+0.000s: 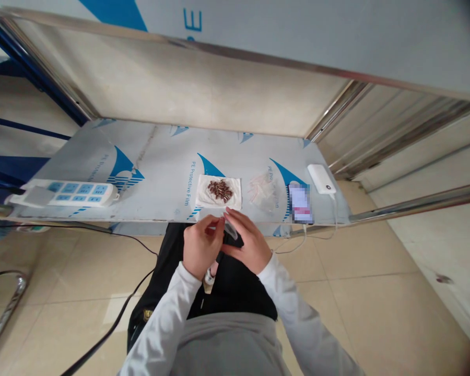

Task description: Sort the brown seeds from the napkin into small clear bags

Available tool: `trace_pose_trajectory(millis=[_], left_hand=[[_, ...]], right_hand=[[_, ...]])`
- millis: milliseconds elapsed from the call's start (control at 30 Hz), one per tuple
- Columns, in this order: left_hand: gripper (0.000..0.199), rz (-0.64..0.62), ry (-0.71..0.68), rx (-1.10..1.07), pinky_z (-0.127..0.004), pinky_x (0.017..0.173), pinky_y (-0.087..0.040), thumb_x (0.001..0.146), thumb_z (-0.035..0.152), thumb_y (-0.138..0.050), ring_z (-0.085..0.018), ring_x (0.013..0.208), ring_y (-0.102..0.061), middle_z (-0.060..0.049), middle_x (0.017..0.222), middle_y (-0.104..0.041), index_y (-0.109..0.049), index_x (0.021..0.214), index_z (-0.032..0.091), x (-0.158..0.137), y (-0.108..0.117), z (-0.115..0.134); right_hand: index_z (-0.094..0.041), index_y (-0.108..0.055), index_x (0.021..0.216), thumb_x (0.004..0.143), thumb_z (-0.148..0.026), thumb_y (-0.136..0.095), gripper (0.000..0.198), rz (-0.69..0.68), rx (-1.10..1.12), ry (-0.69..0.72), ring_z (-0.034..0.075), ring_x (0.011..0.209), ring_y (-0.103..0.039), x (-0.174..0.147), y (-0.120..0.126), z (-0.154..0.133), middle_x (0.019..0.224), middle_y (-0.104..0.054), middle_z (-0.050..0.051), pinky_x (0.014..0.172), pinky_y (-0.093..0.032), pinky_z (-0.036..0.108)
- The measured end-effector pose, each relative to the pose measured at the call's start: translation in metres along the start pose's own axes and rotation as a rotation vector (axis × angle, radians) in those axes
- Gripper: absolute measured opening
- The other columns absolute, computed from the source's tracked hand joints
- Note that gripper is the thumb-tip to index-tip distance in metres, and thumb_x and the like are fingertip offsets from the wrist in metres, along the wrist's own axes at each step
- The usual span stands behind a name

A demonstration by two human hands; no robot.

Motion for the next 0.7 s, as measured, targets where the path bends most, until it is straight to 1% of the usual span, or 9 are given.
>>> trace_pose_trajectory(millis=[33,100,167,267,367,433,533,633,700], left_hand=[[0.025,-0.028,0.068,-0.163,-0.024,0.061,-0.050,0.081,0.039,-0.057,-0.016,0.064,-0.068,-0.003,0.075,-0.073,-0.069,0.081,0.017,0.001,-0.005,0.000],[0.031,-0.109,0.187,-0.444,-0.027,0.068,-0.053,0.081,0.042,-0.057,-0.019,0.073,-0.070,-0.006,0.082,-0.074,-0.071,0.087,0.015,0.003,-0.015,0.001],[0.036,-0.178,0.232,-0.584,-0.031,0.078,-0.053,0.082,0.043,-0.056,-0.022,0.084,-0.070,-0.009,0.090,-0.074,-0.072,0.093,0.013,0.004,-0.019,0.003],[0.040,-0.110,0.198,-0.542,-0.032,0.086,-0.049,0.084,0.045,-0.053,-0.023,0.098,-0.067,-0.010,0.101,-0.073,-0.071,0.100,0.013,0.005,-0.009,0.001],[0.043,0.005,0.180,-0.417,-0.029,0.080,-0.048,0.085,0.049,-0.050,-0.022,0.092,-0.068,-0.010,0.096,-0.074,-0.070,0.098,0.014,0.003,0.008,-0.008],[0.044,0.019,0.187,-0.361,-0.028,0.074,-0.048,0.085,0.051,-0.049,-0.020,0.085,-0.068,-0.009,0.089,-0.074,-0.070,0.095,0.014,0.000,0.015,-0.014],[0.043,-0.021,0.170,-0.321,-0.027,0.072,-0.048,0.085,0.051,-0.049,-0.019,0.080,-0.067,-0.008,0.086,-0.074,-0.070,0.094,0.015,-0.003,0.019,-0.018],[0.042,-0.052,0.159,-0.313,-0.026,0.072,-0.047,0.086,0.051,-0.049,-0.017,0.078,-0.067,-0.007,0.085,-0.073,-0.070,0.093,0.015,-0.006,0.021,-0.018],[0.041,-0.037,0.167,-0.314,-0.025,0.071,-0.047,0.087,0.050,-0.049,-0.017,0.077,-0.066,-0.006,0.084,-0.073,-0.070,0.093,0.016,-0.007,0.024,-0.019]], right_hand=[[-0.017,-0.032,0.143,0.078,-0.031,-0.068,0.075,-0.033,-0.007,0.034,0.025,0.131,-0.042,-0.003,-0.004,0.000,0.143,-0.044,0.014,0.106,-0.041,0.040],[-0.019,-0.020,0.149,0.085,-0.023,-0.059,0.075,-0.030,-0.032,0.027,0.022,0.133,-0.041,-0.008,-0.009,0.003,0.146,-0.040,0.011,0.106,-0.042,0.038],[-0.023,-0.027,0.147,0.089,-0.014,-0.045,0.061,0.034,-0.051,-0.039,0.018,0.125,-0.051,-0.010,-0.007,0.014,0.140,-0.050,0.007,0.101,-0.047,0.033],[-0.020,-0.053,0.132,0.091,-0.014,-0.037,0.044,0.247,-0.138,-0.198,0.019,0.107,-0.064,-0.002,0.018,0.052,0.120,-0.066,0.007,0.094,-0.051,0.031],[-0.008,-0.055,0.128,0.092,-0.017,-0.033,0.044,0.488,-0.387,-0.460,0.026,0.109,-0.063,0.017,0.048,0.108,0.117,-0.066,0.016,0.094,-0.049,0.037],[-0.006,-0.048,0.134,0.091,-0.012,-0.027,0.048,0.339,-0.543,-0.575,0.026,0.126,-0.048,0.033,0.050,0.141,0.133,-0.054,0.018,0.103,-0.040,0.039],[-0.007,-0.053,0.130,0.090,-0.021,-0.040,0.044,0.049,-0.607,-0.618,0.029,0.134,-0.036,0.045,0.026,0.170,0.139,-0.048,0.018,0.107,-0.033,0.041],[-0.004,-0.047,0.133,0.085,-0.042,-0.053,0.062,-0.039,-0.592,-0.637,0.034,0.136,-0.032,0.042,0.001,0.182,0.143,-0.041,0.021,0.110,-0.027,0.046],[-0.004,-0.044,0.136,0.080,-0.050,-0.057,0.074,-0.025,-0.554,-0.642,0.034,0.137,-0.028,0.039,-0.005,0.188,0.146,-0.037,0.021,0.111,-0.024,0.046]])
Point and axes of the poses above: each hand's wrist, its own x-axis towards the middle knuckle, its own y-axis out of the back of the hand, z = x × y, the point moved 2 cm from there along x, towards the middle knuckle
